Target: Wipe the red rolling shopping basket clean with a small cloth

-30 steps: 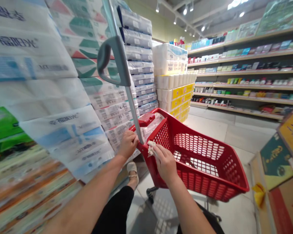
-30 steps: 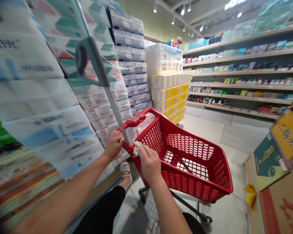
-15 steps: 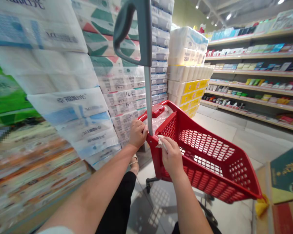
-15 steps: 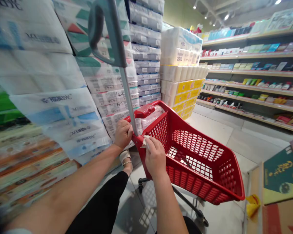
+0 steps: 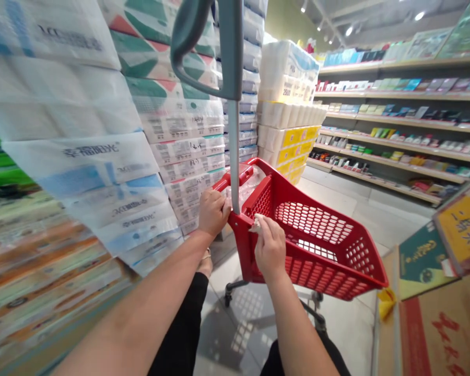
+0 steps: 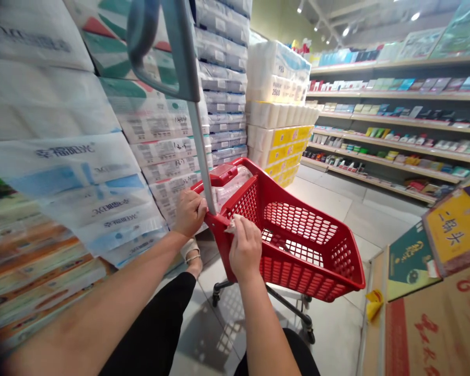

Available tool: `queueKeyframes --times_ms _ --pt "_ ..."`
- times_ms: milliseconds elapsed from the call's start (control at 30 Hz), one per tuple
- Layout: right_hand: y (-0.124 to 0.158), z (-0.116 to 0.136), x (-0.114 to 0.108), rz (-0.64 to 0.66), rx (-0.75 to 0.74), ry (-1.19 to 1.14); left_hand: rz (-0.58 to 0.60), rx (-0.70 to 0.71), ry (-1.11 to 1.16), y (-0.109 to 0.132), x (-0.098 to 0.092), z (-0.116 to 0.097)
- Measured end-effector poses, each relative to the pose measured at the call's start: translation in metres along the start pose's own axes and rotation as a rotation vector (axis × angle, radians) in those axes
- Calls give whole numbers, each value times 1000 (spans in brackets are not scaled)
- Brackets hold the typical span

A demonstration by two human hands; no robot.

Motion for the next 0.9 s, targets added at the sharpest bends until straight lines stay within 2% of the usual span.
queueKeyframes --times_ms 67,133,200,300,467,567,667,800,900 --pt "5 -4 -4 -48 49 24 -26 -3 -5 2 -1 -1" --pt "8 2 -2 -68 53 43 -79 -19 -1 4 -1 -3" --pt "7 14 4 -40 -6 40 -112 -34 -6 5 -1 -5" --pt "6 25 10 28 -97 25 -76 -19 -23 4 -1 -6" --pt "19 -2 -6 -14 -38 131 13 35 -29 4 -7 -4" --pt "33 -21 -15 -45 14 197 0 32 -29 7 -13 -2" --pt "41 -26 -18 -75 37 219 -43 21 -33 13 -17 -2" --pt "37 -3 -6 -111 -3 138 -103 -66 -7 18 -17 -4" --pt "27 20 6 -67 -96 70 -102 -77 -23 16 -17 -5"
Point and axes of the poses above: each hand's wrist, its own y-axis away from the middle knuckle, its own x-axis out of the palm, z = x × y, the point moved 4 cm from there along -y, towards the middle knuckle, and after that the axes turned 15 degrees about -x, right-handed, at the moved point
